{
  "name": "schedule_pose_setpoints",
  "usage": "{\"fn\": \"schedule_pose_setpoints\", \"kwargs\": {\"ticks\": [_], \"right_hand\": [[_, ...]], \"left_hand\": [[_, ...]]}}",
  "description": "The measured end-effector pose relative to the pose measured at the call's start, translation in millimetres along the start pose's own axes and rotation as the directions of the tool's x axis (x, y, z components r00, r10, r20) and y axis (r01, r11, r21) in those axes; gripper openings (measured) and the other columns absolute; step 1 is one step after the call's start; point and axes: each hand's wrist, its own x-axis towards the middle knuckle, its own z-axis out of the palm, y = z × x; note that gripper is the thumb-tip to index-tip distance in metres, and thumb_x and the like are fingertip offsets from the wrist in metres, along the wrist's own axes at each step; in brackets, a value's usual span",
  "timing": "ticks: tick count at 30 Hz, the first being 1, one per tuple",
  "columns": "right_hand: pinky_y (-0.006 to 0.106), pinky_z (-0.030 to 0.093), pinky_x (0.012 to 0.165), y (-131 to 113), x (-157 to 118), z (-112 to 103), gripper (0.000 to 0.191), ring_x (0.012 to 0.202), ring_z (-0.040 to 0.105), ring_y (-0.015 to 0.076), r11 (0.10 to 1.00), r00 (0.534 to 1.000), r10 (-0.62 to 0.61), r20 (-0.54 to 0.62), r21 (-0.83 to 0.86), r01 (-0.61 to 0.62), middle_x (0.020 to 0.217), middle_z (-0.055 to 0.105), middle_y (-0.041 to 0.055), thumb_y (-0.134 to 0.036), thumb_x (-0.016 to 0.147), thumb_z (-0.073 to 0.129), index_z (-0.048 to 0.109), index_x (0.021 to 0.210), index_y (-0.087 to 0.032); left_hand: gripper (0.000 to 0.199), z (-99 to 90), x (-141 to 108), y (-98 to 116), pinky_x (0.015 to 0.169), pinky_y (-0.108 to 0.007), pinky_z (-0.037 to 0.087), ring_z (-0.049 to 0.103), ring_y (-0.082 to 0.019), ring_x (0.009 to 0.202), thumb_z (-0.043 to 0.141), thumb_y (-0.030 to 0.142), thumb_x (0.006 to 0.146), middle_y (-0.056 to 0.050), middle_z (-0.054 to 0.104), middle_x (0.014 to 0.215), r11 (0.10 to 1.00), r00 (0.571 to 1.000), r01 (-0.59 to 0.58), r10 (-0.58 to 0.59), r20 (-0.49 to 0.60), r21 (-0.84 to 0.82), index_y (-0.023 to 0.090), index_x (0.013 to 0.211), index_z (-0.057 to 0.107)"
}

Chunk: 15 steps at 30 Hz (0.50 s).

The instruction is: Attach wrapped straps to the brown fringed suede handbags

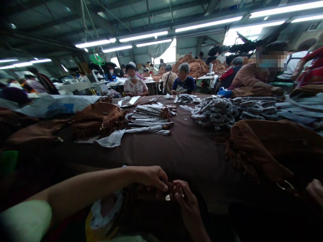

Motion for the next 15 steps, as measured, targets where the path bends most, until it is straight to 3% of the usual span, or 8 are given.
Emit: {"fn": "schedule_pose_setpoints", "kwargs": {"ticks": [5,9,12,15], "right_hand": [[0.028,0.052,0.079,-10.5,1.9,5.4,0.026,0.098,0.063,0.0223,1.0,0.996,-0.009,0.087,0.012,0.008,0.11,0.061,0.0048,-0.039,0.088,0.056,0.063,0.111,-0.027],[0.028,0.051,0.08,-19.8,4.3,8.5,0.029,0.097,0.062,0.0224,0.996,0.995,0.039,0.09,-0.081,-0.032,0.107,0.063,0.0055,-0.041,0.089,0.053,0.062,0.111,-0.025],[0.028,0.05,0.078,-21.1,6.3,12.1,0.036,0.094,0.063,0.0228,0.975,0.998,0.055,0.033,-0.217,-0.046,0.102,0.066,0.0048,-0.045,0.081,0.062,0.061,0.109,-0.023],[0.031,0.05,0.074,-20.9,9.5,19.5,0.037,0.081,0.063,0.0232,0.941,0.999,0.048,-0.02,-0.335,-0.052,0.087,0.067,0.0039,-0.048,0.072,0.07,0.062,0.095,-0.021]], "left_hand": [[0.045,-9.5,9.8,12.7,0.054,-0.02,0.038,0.054,-0.01,0.063,0.07,0.061,0.066,0.001,0.064,0.07,0.983,0.999,0.017,-0.025,0.04,0.183,0.017,0.074,0.068],[0.047,-5.9,19.4,22.6,0.057,-0.024,0.044,0.057,-0.013,0.06,0.077,0.059,0.056,0.0,0.062,0.065,0.997,0.98,0.071,-0.072,0.185,0.013,0.016,0.073,0.065],[0.049,-2.7,19.9,22.5,0.051,-0.023,0.04,0.05,-0.01,0.051,0.082,0.056,0.048,0.003,0.056,0.057,0.998,0.998,0.058,-0.059,-0.029,-0.036,0.016,0.066,0.06],[0.048,0.7,14.5,20.2,0.046,-0.021,0.034,0.044,-0.008,0.047,0.081,0.054,0.046,0.005,0.052,0.052,0.998,0.972,0.052,-0.056,-0.226,-0.022,0.015,0.062,0.059]]}}
